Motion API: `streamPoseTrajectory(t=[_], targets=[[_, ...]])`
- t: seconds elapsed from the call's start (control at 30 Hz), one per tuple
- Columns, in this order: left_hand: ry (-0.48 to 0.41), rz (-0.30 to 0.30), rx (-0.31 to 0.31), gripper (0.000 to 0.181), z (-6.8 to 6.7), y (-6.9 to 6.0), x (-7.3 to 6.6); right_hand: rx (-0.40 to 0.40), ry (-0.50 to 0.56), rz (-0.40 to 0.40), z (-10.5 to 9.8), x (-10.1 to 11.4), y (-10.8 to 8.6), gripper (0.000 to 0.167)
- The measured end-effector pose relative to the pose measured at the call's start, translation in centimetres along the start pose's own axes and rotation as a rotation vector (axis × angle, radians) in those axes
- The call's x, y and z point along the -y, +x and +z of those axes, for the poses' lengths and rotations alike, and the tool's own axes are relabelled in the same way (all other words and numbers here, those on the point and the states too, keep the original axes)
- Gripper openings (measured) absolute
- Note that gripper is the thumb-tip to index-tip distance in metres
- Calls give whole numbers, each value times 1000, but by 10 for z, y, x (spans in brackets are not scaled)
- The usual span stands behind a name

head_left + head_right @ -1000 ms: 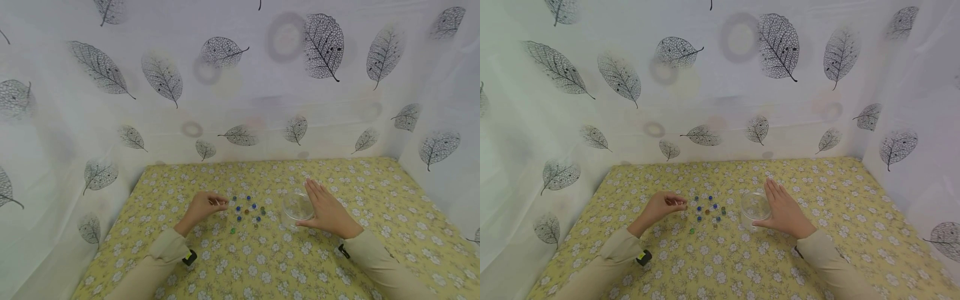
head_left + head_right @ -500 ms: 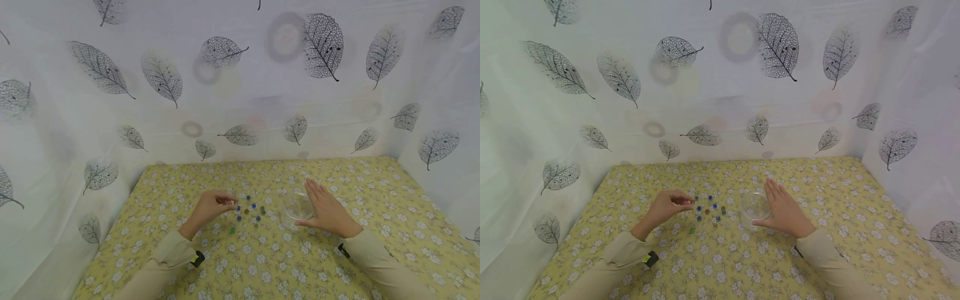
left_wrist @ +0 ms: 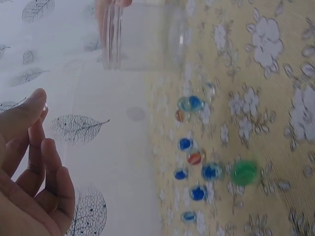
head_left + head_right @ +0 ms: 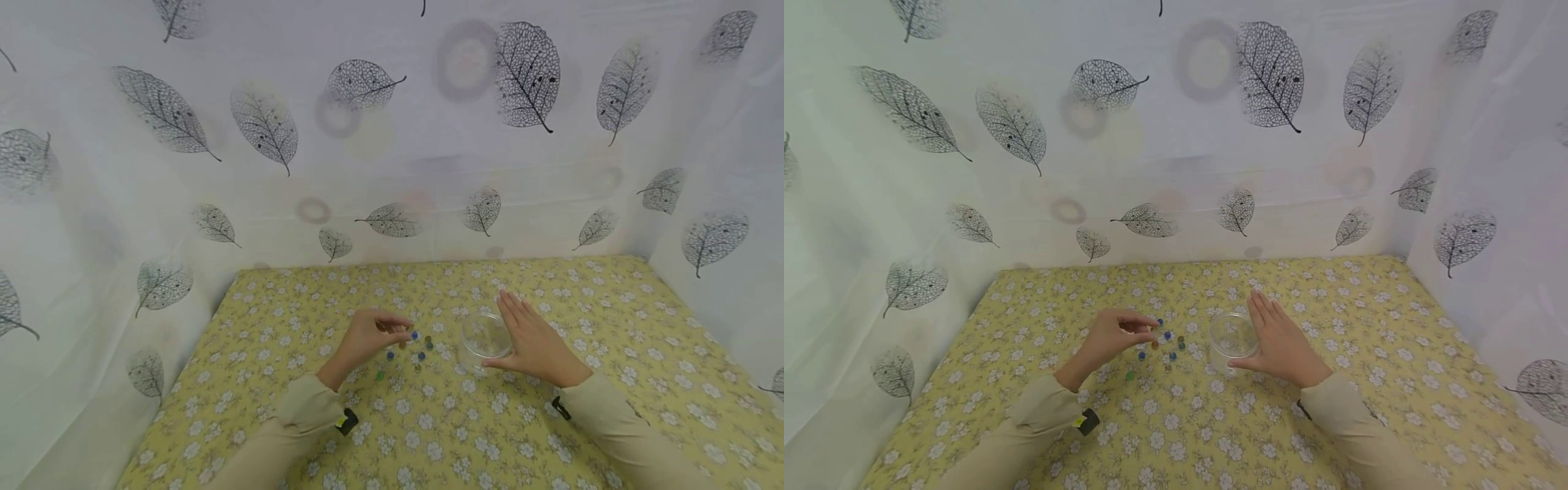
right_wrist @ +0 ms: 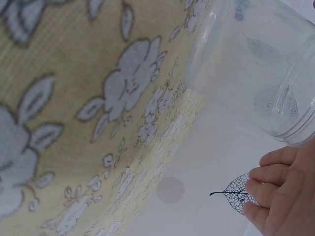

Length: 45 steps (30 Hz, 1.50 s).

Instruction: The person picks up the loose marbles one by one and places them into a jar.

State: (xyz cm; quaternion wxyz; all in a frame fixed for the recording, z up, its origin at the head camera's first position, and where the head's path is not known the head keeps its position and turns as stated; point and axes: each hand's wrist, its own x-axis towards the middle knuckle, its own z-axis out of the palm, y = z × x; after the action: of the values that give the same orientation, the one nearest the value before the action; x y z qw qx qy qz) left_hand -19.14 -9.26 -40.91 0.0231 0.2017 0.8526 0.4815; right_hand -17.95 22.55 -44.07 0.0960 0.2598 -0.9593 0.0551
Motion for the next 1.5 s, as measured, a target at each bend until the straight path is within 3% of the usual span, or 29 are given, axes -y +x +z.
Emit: streamPoseTrajectory(t=[0.37,0.6,0.83,1.03,1.23,1.5], targets=[[-69,-1,21,19,30,17,-8,11,6,9,1,-1,-1,117],[-77,18,-1,19,46,30,-10,-23,-12,-6,1,0,0,117],[-108,-11,14,17,65,40,-14,-9,-2,2,-2,0,1,117],[-103,22,19,17,79,45,-17,-23,-15,-12,-2,0,0,116],[-103,-11,37,20,89,46,-19,-70,-21,-34,1,-1,0,116],[-139,22,58,20,93,47,-15,-11,-11,-9,1,-2,0,117]])
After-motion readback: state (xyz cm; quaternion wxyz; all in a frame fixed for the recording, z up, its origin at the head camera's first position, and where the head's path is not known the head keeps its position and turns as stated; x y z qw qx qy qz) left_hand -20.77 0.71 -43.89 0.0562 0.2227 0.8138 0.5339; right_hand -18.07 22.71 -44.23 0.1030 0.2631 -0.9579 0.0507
